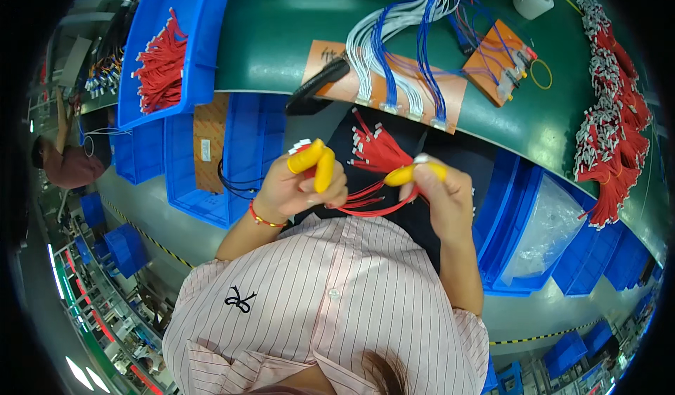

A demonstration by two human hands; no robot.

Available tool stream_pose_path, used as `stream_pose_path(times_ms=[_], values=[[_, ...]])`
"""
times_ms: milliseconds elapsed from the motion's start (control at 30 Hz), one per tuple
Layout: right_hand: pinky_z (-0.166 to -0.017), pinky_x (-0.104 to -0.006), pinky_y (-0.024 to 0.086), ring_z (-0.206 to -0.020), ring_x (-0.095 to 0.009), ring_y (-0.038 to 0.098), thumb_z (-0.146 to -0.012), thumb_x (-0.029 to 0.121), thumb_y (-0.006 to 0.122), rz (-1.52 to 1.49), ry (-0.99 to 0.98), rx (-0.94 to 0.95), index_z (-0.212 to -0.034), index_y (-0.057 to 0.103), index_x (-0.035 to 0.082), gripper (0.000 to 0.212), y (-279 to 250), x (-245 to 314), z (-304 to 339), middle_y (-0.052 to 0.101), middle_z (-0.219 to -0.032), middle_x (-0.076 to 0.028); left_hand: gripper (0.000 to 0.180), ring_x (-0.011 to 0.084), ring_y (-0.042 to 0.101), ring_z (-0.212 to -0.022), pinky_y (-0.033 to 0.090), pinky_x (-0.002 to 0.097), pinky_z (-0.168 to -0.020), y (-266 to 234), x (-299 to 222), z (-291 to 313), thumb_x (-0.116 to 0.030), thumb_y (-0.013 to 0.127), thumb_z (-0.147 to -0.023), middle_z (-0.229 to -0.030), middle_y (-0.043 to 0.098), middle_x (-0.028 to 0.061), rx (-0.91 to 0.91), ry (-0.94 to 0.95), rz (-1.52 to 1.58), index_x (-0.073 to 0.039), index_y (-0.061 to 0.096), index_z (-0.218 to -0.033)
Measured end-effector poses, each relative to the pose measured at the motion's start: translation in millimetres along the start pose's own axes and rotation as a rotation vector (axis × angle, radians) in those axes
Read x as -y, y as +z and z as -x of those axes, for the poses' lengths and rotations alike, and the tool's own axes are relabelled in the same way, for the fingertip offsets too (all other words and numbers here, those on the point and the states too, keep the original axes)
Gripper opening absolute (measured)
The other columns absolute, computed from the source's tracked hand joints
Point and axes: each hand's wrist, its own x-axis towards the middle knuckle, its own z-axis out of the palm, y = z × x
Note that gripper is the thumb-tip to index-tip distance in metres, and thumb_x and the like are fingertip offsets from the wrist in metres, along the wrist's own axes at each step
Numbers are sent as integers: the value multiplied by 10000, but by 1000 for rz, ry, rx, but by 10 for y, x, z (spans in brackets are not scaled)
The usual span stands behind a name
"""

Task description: Assembling red wire harnesses by inserting bundles of wires into connectors at a production station.

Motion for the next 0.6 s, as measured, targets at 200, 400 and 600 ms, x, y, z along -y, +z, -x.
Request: stream_pose_path(times_ms=[200, 400, 600], values=[[-650, -285, 469, -726, -136, 586, -924, 130, 597, 523, -70, 33, -916, 662, -41, 183, 33, -281, -162, 613, -826, -75, 296, 26, 252, -484, 199, 206, -437, -181, -47, 156, -232, 434, -1027, -597, 307, -70, -224, -27, -38, 23, 581, -998], [-625, -322, 470, -687, -231, 595, -871, 133, 662, 1101, -378, -101, -806, 625, -12, 163, 126, -527, -405, 562, -781, -110, 281, 10, 239, -476, 187, 196, -427, -252, 34, 36, -186, 467, -1012, -618, 393, -71, -526, 128, -729, 36, 596, -1126], [-536, -230, 456, -611, -118, 581, -938, 134, 609, 109, 215, 27, -939, 593, 5, 130, 147, -282, -217, 596, -794, -59, 338, 5, 255, -481, 201, 183, -431, -173, 59, -142, -201, 430, -1024, -843, 593, 2, -444, 155, -516, 22, 557, -1244]])
